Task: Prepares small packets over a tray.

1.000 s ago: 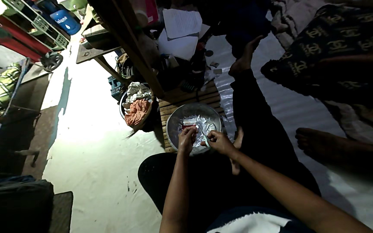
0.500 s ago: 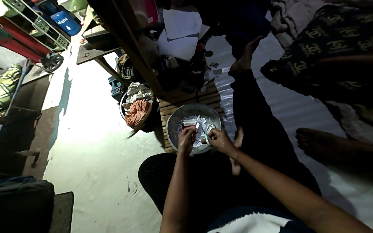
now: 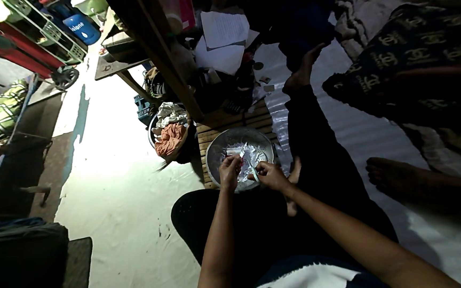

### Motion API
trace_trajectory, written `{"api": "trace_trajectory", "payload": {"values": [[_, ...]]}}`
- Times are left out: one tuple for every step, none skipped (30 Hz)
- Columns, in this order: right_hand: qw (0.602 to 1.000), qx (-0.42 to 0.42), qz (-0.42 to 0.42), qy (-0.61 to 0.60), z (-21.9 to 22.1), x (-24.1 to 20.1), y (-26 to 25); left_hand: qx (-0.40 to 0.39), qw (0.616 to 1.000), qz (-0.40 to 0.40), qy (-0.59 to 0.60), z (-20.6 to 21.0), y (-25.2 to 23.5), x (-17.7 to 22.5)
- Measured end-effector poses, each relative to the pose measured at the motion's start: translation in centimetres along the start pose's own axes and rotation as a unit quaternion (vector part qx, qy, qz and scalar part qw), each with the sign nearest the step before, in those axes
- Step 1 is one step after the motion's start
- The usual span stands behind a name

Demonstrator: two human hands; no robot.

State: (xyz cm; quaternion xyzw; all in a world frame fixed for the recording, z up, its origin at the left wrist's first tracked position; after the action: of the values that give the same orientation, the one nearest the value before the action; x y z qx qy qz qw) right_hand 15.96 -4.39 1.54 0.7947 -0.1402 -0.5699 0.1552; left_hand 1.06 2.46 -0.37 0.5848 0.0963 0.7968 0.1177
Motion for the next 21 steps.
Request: {"api": "trace_trajectory", "payload": {"values": [[1.000,0.001,0.000,0.000,0.02,0.01,-0.04,-0.005,1.000,0.001,-0.001,0.05,0.05,0.01],[1.000,0.003,0.000,0.000,0.01,0.00,-0.06,-0.010,1.000,0.000,-0.002,0.09,0.11,0.04],[1.000,0.004,0.000,-0.002,0.00,-0.04,-0.05,-0.012,1.000,0.000,-0.001,0.12,0.15,0.07],[1.000,0.007,0.001,-0.002,-0.02,-0.10,-0.01,-0.012,1.000,-0.002,0.001,0.15,0.18,0.08],[1.000,0.010,0.004,-0.001,-0.05,-0.14,0.03,-0.014,1.000,-0.002,0.003,0.17,0.21,0.12],[1.000,0.010,0.006,-0.002,-0.07,-0.16,0.05,-0.016,1.000,-0.002,0.004,0.19,0.22,0.16],[1.000,0.010,0.007,-0.004,-0.07,-0.14,0.04,-0.018,1.000,-0.002,0.006,0.20,0.22,0.17],[1.000,0.009,0.007,-0.007,-0.08,-0.11,0.02,-0.021,1.000,-0.002,0.008,0.18,0.22,0.16],[1.000,0.009,0.006,-0.008,-0.08,-0.05,0.00,-0.023,1.000,-0.003,0.011,0.16,0.18,0.11],[1.000,0.010,0.006,-0.008,-0.08,0.01,-0.02,-0.024,1.000,-0.003,0.012,0.15,0.15,0.05],[1.000,0.011,0.004,-0.005,-0.08,0.08,-0.05,-0.024,1.000,-0.004,0.011,0.15,0.14,0.01],[1.000,0.012,0.001,-0.002,-0.08,0.12,-0.06,-0.023,1.000,-0.004,0.007,0.15,0.15,-0.02],[1.000,0.011,0.002,0.001,-0.08,0.12,-0.08,-0.023,1.000,-0.004,0.006,0.16,0.16,-0.01],[1.000,0.011,0.004,0.002,-0.08,0.10,-0.08,-0.022,1.000,-0.004,0.005,0.17,0.16,-0.01],[1.000,0.012,0.005,0.002,-0.09,0.05,-0.07,-0.022,1.000,-0.004,0.006,0.18,0.16,-0.02],[1.000,0.013,0.006,0.003,-0.10,0.00,-0.05,-0.022,1.000,-0.004,0.006,0.19,0.15,-0.02],[1.000,0.015,0.005,0.004,-0.10,0.00,-0.05,-0.022,1.000,-0.004,0.007,0.19,0.14,-0.03],[1.000,0.018,0.003,0.003,-0.09,0.00,-0.06,-0.023,1.000,-0.006,0.007,0.20,0.15,-0.02],[1.000,0.021,0.002,0.003,-0.07,-0.02,-0.07,-0.022,1.000,-0.006,0.007,0.21,0.15,0.00],[1.000,0.021,0.001,0.000,-0.07,-0.06,-0.06,-0.022,1.000,-0.006,0.007,0.21,0.16,0.00],[1.000,0.021,0.000,-0.001,-0.08,-0.10,-0.04,-0.021,1.000,-0.007,0.010,0.20,0.17,-0.02]]}}
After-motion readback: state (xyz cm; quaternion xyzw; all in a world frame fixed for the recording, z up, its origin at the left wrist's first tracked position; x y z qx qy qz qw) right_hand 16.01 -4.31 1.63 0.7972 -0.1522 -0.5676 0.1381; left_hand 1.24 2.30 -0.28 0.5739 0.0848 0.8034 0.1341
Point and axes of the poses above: each hand's wrist, its own y-axis away from the middle knuckle, its own z-axis out of the palm, x = y × z, the point moved 3 cm from there along -y, towards the middle knuckle, and after that the axes turned 7 degrees about z, right-handed, at the moved point
